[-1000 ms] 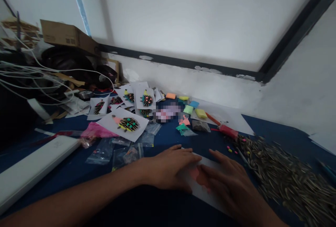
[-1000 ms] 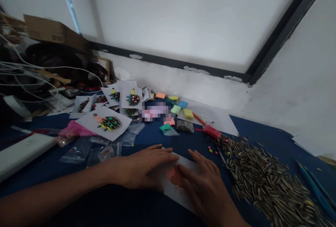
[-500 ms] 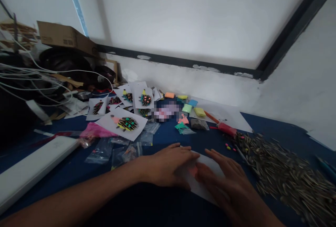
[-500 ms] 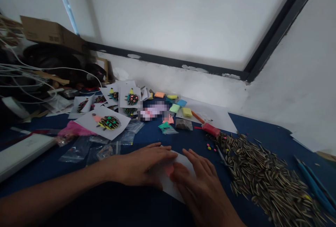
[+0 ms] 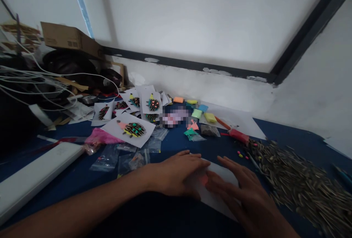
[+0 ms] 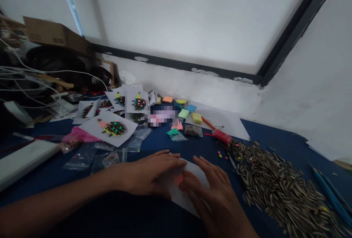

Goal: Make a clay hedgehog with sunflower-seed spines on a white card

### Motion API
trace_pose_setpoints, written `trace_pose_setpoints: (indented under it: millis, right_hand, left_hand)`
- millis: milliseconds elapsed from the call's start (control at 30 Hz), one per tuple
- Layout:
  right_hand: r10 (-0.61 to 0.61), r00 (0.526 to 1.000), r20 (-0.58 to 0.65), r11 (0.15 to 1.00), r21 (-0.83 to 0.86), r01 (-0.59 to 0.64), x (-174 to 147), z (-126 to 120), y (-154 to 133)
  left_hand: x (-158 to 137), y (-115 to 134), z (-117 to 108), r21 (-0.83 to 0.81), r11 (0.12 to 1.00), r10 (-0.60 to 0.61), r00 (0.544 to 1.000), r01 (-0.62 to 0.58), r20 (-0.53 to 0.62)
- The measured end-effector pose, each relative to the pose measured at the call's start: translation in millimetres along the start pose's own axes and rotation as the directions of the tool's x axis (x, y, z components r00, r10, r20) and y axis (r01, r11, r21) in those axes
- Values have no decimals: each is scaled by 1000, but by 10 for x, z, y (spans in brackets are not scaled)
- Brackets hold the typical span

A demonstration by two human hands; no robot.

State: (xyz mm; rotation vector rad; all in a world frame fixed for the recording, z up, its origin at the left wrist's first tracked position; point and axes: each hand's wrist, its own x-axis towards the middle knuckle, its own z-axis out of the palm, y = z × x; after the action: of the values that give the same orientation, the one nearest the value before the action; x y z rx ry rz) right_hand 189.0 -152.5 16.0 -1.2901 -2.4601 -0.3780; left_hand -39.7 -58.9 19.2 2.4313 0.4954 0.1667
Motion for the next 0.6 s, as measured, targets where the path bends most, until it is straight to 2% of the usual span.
trace_pose_setpoints:
  millis: [200,400,600]
  right_hand:
    - [-48,998,44,997,-64,51,-18,47,33]
    - [39,999,24,995,-89,-37,-40,103,15]
    - [79,991,105,992,-105,-68,-31,116,-14]
  left_hand:
    - [-2,7,-7,0,1000,-5,1000,5,-8]
    - [-18,-7,4,0,1000,8,1000,-8,-21]
    - [-12,-4,9,-9,1000,4,1000,-4,-17]
